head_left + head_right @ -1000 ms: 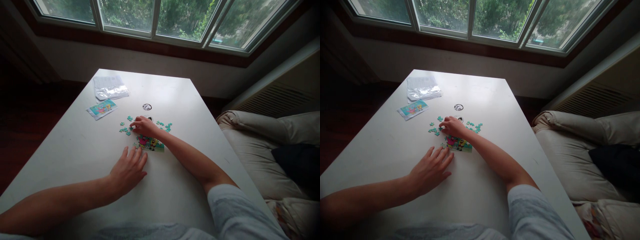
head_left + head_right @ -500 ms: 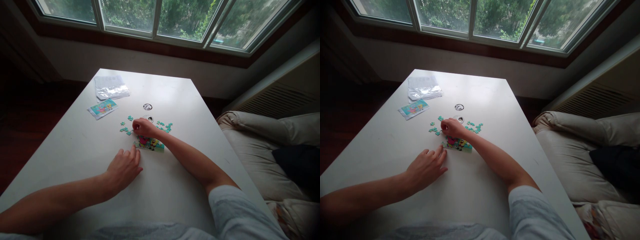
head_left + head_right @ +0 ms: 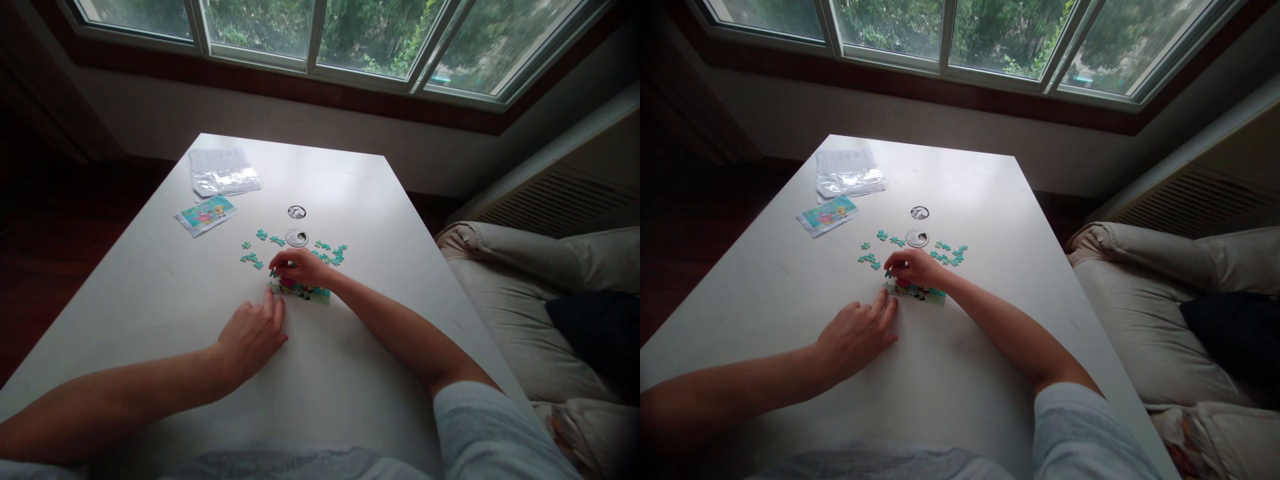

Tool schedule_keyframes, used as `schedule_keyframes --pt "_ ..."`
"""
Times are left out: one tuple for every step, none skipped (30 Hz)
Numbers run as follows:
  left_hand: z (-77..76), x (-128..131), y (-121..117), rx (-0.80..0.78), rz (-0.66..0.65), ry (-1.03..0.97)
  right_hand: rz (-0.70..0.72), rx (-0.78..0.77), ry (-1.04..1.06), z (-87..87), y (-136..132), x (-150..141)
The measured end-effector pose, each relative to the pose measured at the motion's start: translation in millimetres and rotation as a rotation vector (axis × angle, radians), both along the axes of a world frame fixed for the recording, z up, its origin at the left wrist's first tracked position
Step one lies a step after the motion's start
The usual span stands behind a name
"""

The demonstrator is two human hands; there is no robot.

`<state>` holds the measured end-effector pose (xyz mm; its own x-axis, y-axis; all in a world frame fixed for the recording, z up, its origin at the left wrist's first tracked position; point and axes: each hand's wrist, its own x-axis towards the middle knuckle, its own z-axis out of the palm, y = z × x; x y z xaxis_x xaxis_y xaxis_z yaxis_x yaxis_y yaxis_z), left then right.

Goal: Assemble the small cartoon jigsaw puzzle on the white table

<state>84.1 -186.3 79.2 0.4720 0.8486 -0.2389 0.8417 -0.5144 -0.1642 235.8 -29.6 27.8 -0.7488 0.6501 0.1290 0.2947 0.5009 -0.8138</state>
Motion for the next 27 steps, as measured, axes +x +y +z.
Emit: schedule_keyframes --pt "0.2 0 0 -0.001 0.002 -0.004 0.001 0.004 -0.010 -0.3 -1 -1" --pt "0.2 0 0 0.000 0.003 -0.008 0.001 0.014 -0.019 -0.6 -2 -2" --pt "0.1 0 0 0.002 0.005 -0.012 -0.001 0.034 -0.025 -0.9 -3 -3" --pt "-0.2 0 0 0.004 0.007 -0.015 -0.002 0.059 -0.028 -1.3 -4 -4" --pt "-0.6 0 0 0.004 0.008 -0.017 -0.003 0.086 -0.030 -1.7 -4 -5" --pt "-1.0 0 0 0.005 0.006 -0.018 -0.003 0.111 -0.031 -2.3 -5 -6" --pt "-1.3 0 -1 0.005 0.005 -0.019 -0.001 0.133 -0.033 -3.0 -5 -7" --pt "-1.6 0 -1 0.005 0.003 -0.021 0.001 0.151 -0.035 -3.8 -5 -8" --pt "-1.8 0 -1 0.004 0.002 -0.023 0.004 0.166 -0.038 -4.8 -5 -8" --pt "-1.9 1 -1 0.003 0.002 -0.025 0.004 0.180 -0.040 -5.7 -5 -9" --pt "-1.8 1 -1 0.001 0.002 -0.027 0.006 0.193 -0.041 -6.7 -5 -9" --pt "-1.7 2 0 -0.002 0.003 -0.028 0.011 0.203 -0.042 -7.6 -5 -9" --pt "-1.6 2 0 -0.004 0.004 -0.030 0.015 0.211 -0.043 -8.3 -5 -10" --pt "-1.4 2 0 -0.005 0.004 -0.030 0.021 0.218 -0.045 -9.0 -4 -10" --pt "-1.2 3 0 -0.007 0.004 -0.029 0.027 0.226 -0.049 -9.6 -4 -10" --pt "-1.1 3 0 -0.008 0.004 -0.028 0.033 0.236 -0.055 -10.2 -4 -11" --pt "-1.0 3 0 -0.009 0.006 -0.028 0.040 0.249 -0.062 -10.8 -3 -11" --pt "-1.0 3 -1 -0.011 0.007 -0.028 0.045 0.263 -0.072 -11.6 -3 -11" --pt "-1.1 3 -1 -0.013 0.007 -0.029 0.048 0.279 -0.083 -12.5 -3 -11" --pt "-1.2 3 -1 -0.015 0.007 -0.031 0.047 0.296 -0.093 -13.4 -2 -12" --pt "-1.3 3 -1 -0.015 0.006 -0.034 0.042 0.312 -0.102 -14.4 -2 -12" --pt "-1.3 3 -1 -0.015 0.003 -0.037 0.037 0.326 -0.110 -15.3 -3 -12" --pt "-1.4 3 -1 -0.014 0.001 -0.039 0.033 0.338 -0.118 -15.9 -3 -12" --pt "-1.4 3 -1 -0.012 0.000 -0.040 0.031 0.348 -0.125 -16.1 -4 -12" --pt "-1.3 3 -1 -0.012 -0.001 -0.039 0.029 0.357 -0.134 -16.0 -5 -12" --pt "-1.2 3 -1 -0.012 -0.001 -0.035 0.024 0.363 -0.143 -15.5 -7 -12" --pt "-1.2 3 -1 -0.013 0.001 -0.030 0.012 0.369 -0.152 -14.8 -8 -12"
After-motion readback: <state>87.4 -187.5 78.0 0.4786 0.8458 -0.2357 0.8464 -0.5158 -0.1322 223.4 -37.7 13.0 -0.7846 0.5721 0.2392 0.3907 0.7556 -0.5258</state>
